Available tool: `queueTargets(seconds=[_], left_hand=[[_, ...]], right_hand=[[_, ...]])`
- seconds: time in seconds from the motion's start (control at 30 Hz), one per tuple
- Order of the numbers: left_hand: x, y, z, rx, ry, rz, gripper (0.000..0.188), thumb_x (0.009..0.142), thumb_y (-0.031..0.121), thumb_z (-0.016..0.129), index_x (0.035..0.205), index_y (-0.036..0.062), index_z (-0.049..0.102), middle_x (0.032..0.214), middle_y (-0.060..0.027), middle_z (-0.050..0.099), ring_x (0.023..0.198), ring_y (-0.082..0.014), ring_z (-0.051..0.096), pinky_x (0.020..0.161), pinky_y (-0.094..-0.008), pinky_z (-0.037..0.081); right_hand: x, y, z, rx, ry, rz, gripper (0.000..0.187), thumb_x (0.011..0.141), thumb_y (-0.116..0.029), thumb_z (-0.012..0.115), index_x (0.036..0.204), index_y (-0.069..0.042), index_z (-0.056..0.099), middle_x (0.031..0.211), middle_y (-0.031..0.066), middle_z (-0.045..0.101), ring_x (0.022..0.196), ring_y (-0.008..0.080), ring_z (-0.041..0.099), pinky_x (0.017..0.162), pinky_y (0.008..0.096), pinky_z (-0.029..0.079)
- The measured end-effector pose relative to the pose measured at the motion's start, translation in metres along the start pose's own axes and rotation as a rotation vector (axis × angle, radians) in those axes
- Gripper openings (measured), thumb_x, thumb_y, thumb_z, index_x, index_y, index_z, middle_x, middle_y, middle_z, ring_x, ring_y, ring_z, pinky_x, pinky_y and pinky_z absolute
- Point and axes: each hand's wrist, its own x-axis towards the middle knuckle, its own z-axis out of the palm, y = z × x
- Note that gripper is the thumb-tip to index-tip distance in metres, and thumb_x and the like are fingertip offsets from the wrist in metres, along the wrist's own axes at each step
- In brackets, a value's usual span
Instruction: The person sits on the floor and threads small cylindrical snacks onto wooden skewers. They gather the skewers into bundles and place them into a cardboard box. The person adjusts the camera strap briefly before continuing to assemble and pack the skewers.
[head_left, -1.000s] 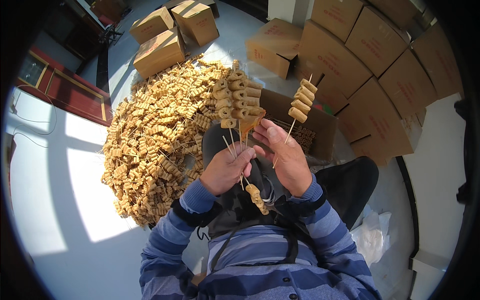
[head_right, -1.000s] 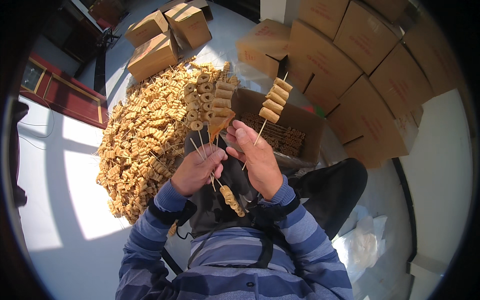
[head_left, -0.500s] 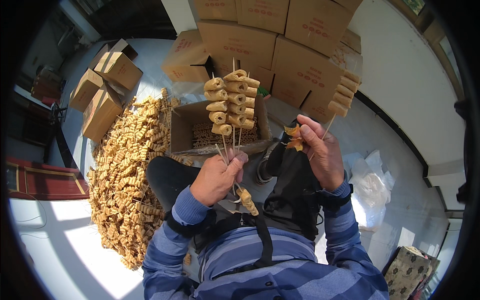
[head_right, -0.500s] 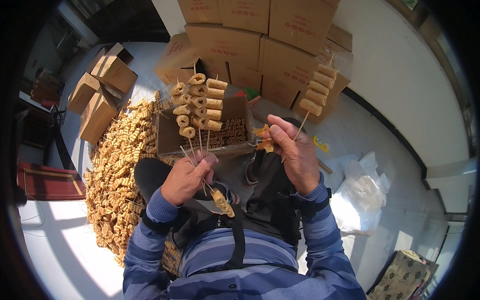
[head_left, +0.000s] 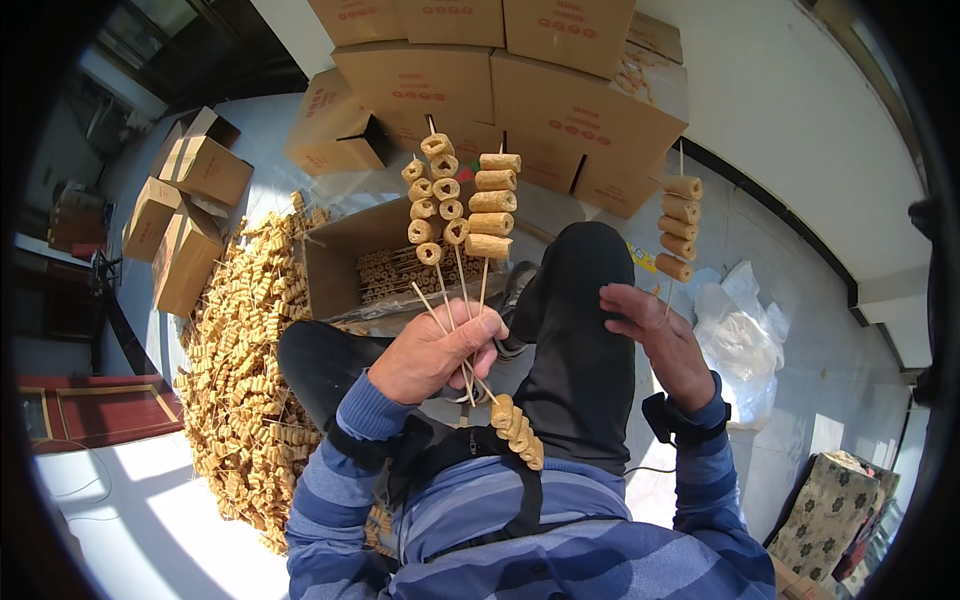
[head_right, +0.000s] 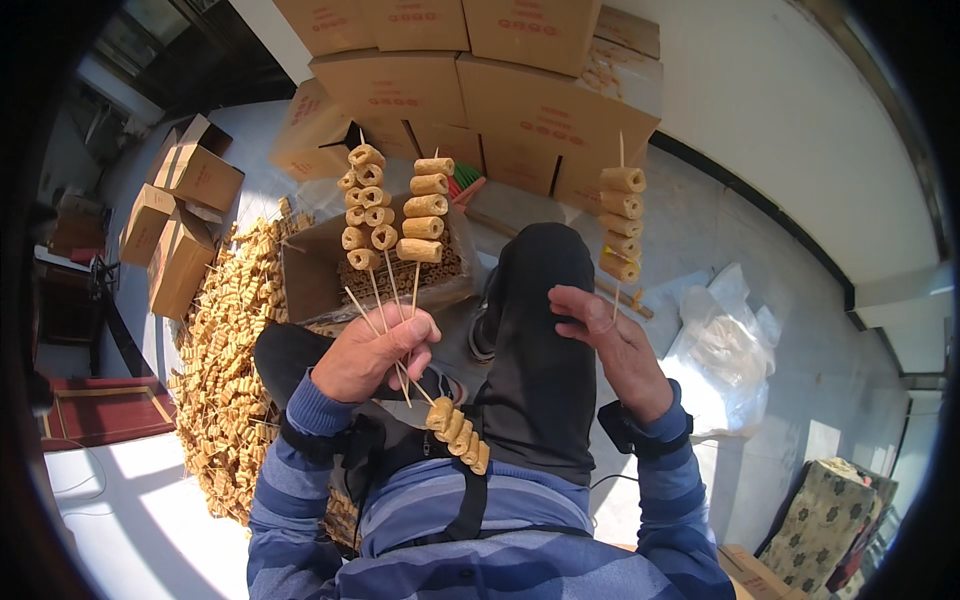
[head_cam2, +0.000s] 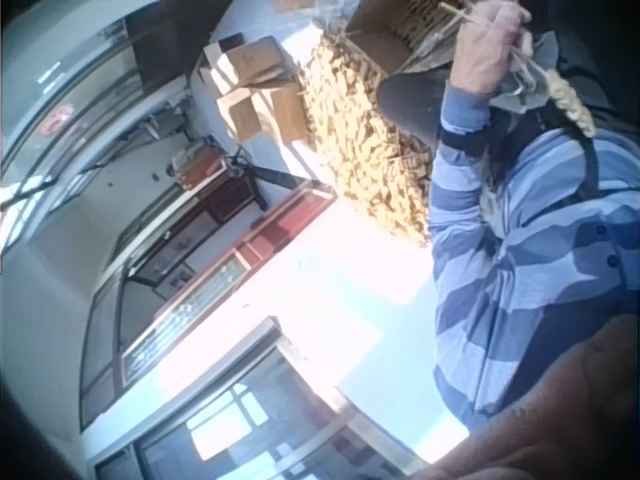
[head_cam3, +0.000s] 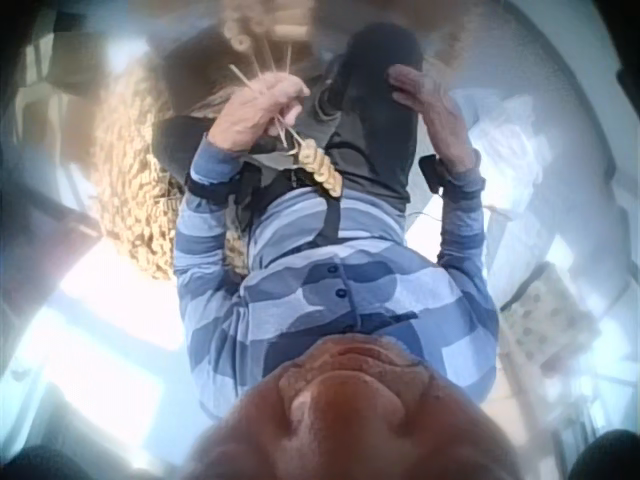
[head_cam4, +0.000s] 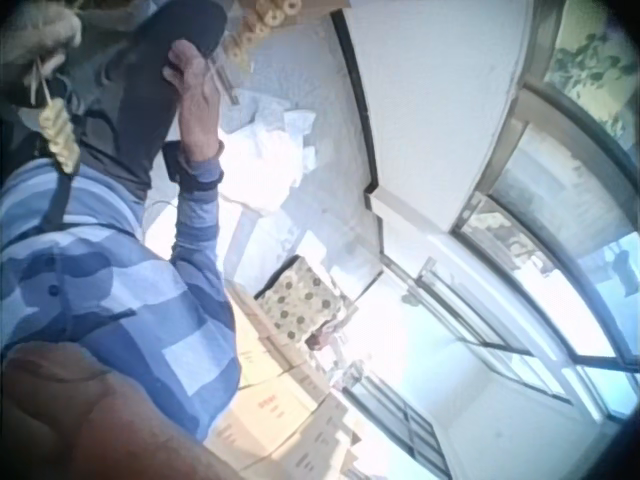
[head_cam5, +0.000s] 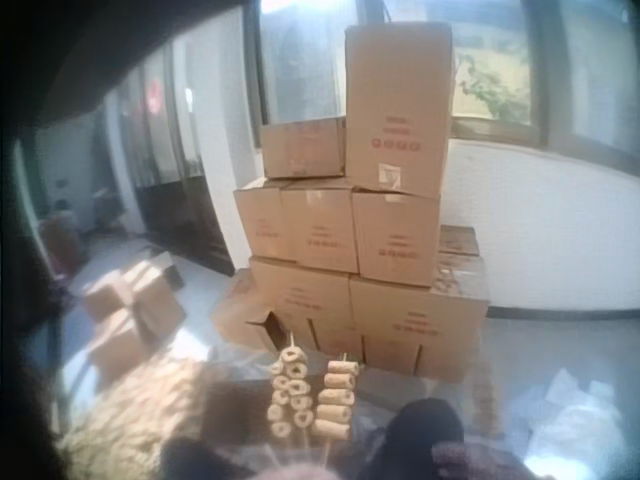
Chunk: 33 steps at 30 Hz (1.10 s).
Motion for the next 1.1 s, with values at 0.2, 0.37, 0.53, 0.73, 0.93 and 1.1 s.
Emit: queueTargets(seconds=[0.2, 0.37, 0.53, 0.73, 0.93, 1.1], left_hand=[[-0.005, -0.004, 0.002, 0.008, -0.217, -0.071, 0.035, 0.107, 0.038, 0.051, 0.107, 0.0042, 0.060, 0.076, -0.0009, 0.061, 0.061, -0.0063, 0.050, 0.052, -0.0199, 0.039], [-0.017, -0.011, -0.005, 0.045, -0.193, -0.104, 0.030, 0.106, 0.031, 0.051, 0.108, 0.0031, 0.063, 0.078, -0.0006, 0.061, 0.065, -0.0073, 0.054, 0.054, -0.0209, 0.041], [-0.016, -0.017, -0.010, 0.147, -0.170, -0.135, 0.032, 0.106, 0.028, 0.050, 0.112, 0.0021, 0.067, 0.084, -0.0011, 0.063, 0.070, -0.0081, 0.055, 0.059, -0.0220, 0.045], [-0.019, -0.025, -0.012, -0.009, -0.153, -0.109, 0.039, 0.108, 0.036, 0.048, 0.121, 0.0024, 0.061, 0.087, -0.0015, 0.064, 0.072, -0.0086, 0.057, 0.065, -0.0217, 0.047], [-0.026, -0.022, -0.010, -0.084, -0.144, -0.202, 0.039, 0.109, 0.038, 0.045, 0.127, 0.0044, 0.055, 0.086, -0.0022, 0.063, 0.068, -0.0077, 0.058, 0.064, -0.0214, 0.049], [-0.062, 0.001, -0.040, -0.052, 0.235, 0.023, 0.035, 0.109, 0.034, 0.047, 0.125, 0.0036, 0.057, 0.086, -0.0021, 0.063, 0.070, -0.0069, 0.060, 0.063, -0.0211, 0.049]], right_hand=[[0.053, -0.019, 0.121, 0.348, -0.517, 0.134, 0.070, 0.108, -0.049, 0.039, 0.150, 0.006, 0.034, 0.145, 0.0168, 0.049, 0.131, 0.0240, 0.052, 0.109, 0.0355, 0.044], [0.069, -0.034, 0.142, 0.526, -0.656, 0.270, 0.062, 0.105, -0.041, 0.053, 0.143, 0.006, 0.042, 0.133, 0.0195, 0.057, 0.109, 0.0252, 0.066, 0.088, 0.0320, 0.057], [0.079, -0.053, 0.157, 0.456, -0.592, 0.395, 0.053, 0.105, -0.040, 0.052, 0.132, 0.006, 0.054, 0.110, 0.0170, 0.068, 0.067, 0.0211, 0.073, 0.046, 0.0225, 0.058], [0.088, -0.053, 0.163, 0.468, -0.416, 0.342, 0.045, 0.106, -0.040, 0.050, 0.127, 0.000, 0.055, 0.102, 0.0143, 0.070, 0.083, 0.0208, 0.073, 0.067, 0.0293, 0.061], [0.108, -0.052, 0.149, 0.478, -0.270, 0.188, 0.037, 0.109, -0.035, 0.045, 0.127, -0.004, 0.052, 0.102, 0.0140, 0.071, 0.095, 0.0245, 0.071, 0.085, 0.0342, 0.058], [0.108, -0.068, 0.104, 0.507, -0.190, 0.131, 0.034, 0.111, -0.032, 0.039, 0.117, -0.003, 0.055, 0.063, 0.0011, 0.054, 0.059, 0.0147, 0.062, 0.056, 0.0257, 0.052]])
